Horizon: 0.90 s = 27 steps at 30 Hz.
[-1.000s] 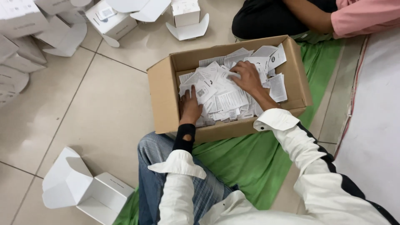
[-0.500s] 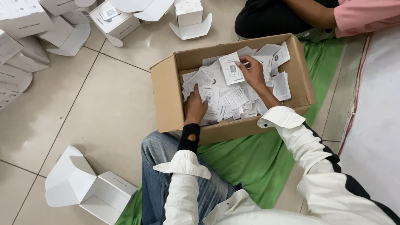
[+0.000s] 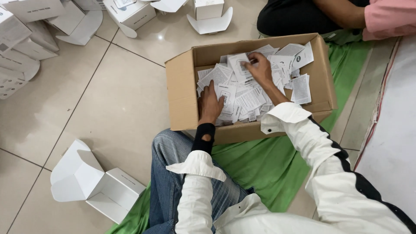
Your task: The person folds small white product boxes and inserts instruction booklets and labels into them.
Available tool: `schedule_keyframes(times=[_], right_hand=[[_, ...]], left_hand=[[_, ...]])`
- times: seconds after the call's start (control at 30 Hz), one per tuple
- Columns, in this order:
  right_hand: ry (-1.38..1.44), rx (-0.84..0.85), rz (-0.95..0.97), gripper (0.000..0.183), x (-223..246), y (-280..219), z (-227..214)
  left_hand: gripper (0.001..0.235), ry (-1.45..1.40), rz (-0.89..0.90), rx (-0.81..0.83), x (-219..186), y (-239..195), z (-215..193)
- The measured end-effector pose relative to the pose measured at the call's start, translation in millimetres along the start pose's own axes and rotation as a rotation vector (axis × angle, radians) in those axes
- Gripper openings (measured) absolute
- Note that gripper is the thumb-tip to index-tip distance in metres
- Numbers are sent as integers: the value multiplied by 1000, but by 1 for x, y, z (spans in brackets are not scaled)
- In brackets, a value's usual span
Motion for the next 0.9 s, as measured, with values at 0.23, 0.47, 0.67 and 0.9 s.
schedule_keyframes(times=[0.23, 0.47, 0.67, 0.9], right_hand=[[528, 88, 276, 43, 50, -46, -38], [78, 315, -75, 37, 50, -69, -78], [-710, 308, -202, 29, -80, -27, -132], [-889, 260, -129, 31, -97, -24, -132]], left_hand=[[97, -764, -264, 84, -13, 9, -4], [95, -1230, -607, 766, -30, -15, 30], [68, -1128, -484, 638, -22, -8, 16], [43, -679, -431, 212, 43, 4, 60]])
Point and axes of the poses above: each hand's wrist, its own y-axis towards the middle knuckle, its own z-axis out of the palm, x = y × z, the point moved 6 cm from there along y, towards the middle knuckle, and after that the axes turned 14 degrees about -x, right-handed, at the moved point
